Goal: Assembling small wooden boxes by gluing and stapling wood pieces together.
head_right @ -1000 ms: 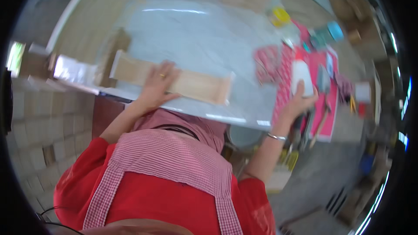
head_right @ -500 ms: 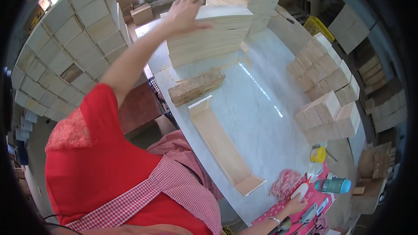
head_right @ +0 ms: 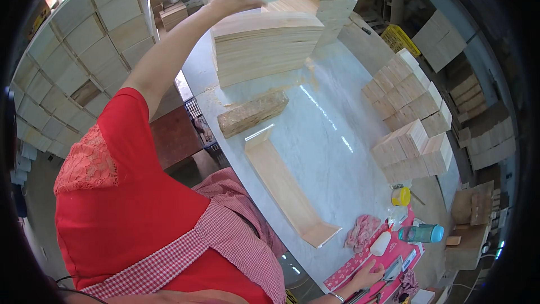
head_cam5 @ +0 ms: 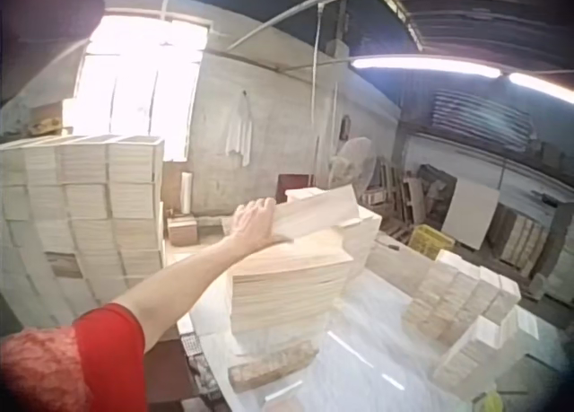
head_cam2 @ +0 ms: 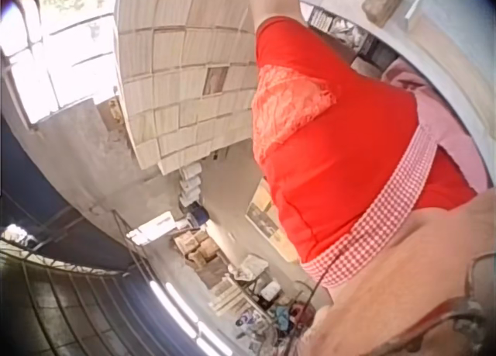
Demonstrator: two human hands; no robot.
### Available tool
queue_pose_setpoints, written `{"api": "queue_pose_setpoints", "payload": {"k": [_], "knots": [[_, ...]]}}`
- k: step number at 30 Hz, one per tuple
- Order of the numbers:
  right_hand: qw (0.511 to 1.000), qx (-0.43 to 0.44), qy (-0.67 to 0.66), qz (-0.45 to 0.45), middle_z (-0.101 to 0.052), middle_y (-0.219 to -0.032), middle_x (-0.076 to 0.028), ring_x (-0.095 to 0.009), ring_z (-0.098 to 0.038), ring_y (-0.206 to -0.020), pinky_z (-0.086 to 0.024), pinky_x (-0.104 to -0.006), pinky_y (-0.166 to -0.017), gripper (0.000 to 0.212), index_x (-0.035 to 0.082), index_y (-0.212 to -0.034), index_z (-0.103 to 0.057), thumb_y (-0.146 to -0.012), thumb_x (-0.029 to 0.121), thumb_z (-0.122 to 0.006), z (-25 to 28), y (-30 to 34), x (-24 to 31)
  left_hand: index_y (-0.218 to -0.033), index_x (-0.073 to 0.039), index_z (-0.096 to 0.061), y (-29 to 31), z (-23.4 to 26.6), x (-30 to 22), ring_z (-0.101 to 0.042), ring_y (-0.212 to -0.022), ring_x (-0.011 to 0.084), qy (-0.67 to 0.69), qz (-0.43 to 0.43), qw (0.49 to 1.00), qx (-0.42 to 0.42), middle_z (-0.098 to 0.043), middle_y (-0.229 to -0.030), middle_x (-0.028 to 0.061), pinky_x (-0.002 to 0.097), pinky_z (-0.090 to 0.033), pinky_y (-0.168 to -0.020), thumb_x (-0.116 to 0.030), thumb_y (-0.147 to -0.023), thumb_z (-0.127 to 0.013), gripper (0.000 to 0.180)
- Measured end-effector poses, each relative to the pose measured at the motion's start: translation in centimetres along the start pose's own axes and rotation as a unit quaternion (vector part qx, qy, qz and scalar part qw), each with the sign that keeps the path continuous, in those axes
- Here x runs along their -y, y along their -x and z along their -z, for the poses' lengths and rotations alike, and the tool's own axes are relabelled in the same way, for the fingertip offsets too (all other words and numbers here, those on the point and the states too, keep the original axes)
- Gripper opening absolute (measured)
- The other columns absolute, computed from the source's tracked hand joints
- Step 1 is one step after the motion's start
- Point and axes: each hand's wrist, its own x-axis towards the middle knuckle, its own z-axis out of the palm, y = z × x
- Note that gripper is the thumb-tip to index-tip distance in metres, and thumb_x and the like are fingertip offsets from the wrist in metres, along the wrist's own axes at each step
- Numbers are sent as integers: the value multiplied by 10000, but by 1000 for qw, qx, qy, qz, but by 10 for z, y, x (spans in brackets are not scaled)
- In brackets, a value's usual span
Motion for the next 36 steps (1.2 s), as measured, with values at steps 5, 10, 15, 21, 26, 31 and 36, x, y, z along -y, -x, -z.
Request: {"api": "queue_pose_setpoints", "payload": {"k": [5, 10, 15, 21, 26, 31, 36], "knots": [[995, -32, -34, 84, -617, -1124, -177, -304, -603, -1030, -505, -392, -865, 395, -13, -1148, -585, -906, 284, -681, -6, -1, -1, -1077, -65, -560, 6, -5, 7, -632, -1012, 313, -68, -73, 993, -61, -666, -1036, 118, 433, -487, -827, -435, -816, -708, 475], [975, 48, -199, 89, -665, -1105, -144, -227, -638, -1019, -510, -348, -900, 301, -50, -1163, -591, -952, 163, -626, 18, 5, 60, -1044, -85, -579, 28, 16, -19, -634, -989, 277, -46, -226, 971, -67, -656, -1029, 82, 404, -496, -799, -229, -859, -629, 239], [866, 214, -450, 43, -676, -1076, -112, -154, -640, -943, -512, -289, -836, 344, -26, -1226, -601, -1020, 240, -528, 20, 43, 193, -960, -86, -596, 100, 31, -117, -635, -911, 245, 148, -429, 876, -165, -629, -978, 66, 370, -512, -776, -108, -792, -605, 169], [752, 241, -612, -50, -682, -969, -171, -234, -713, -769, -582, -290, -654, 398, -85, -1096, -570, -1047, 291, -448, 33, 70, 250, -973, -35, -639, 184, 31, -193, -658, -1021, 256, 299, -479, 809, -166, -652, -1115, 91, 398, -534, -884, -21, -748, -641, 225], [749, 157, -640, -67, -680, -924, -159, -234, -713, -704, -583, -279, -601, 336, -64, -1017, -562, -1039, 255, -457, 37, 80, 235, -1078, -46, -632, 196, 19, -214, -615, -1132, 281, 345, -513, 776, -124, -625, -1211, 114, 455, -490, -972, -79, -763, -684, 321], [726, 113, -671, -99, -670, -916, -120, -170, -688, -731, -556, -241, -620, 263, -64, -1055, -562, -1025, 180, -467, 34, 112, 245, -1282, -61, -545, 229, 65, -269, -525, -1251, 310, 372, -502, 779, 50, -553, -1324, 145, 514, -383, -1064, -352, -732, -769, 662], [704, 175, -683, -86, -634, -1027, -79, -97, -614, -894, -502, -228, -736, 259, -57, -1135, -563, -1030, 151, -449, 30, 141, 249, -1315, -54, -519, 236, 78, -307, -557, -1161, 324, 404, -522, 731, 176, -558, -1257, 165, 506, -398, -1013, -466, -640, -799, 839]]}}
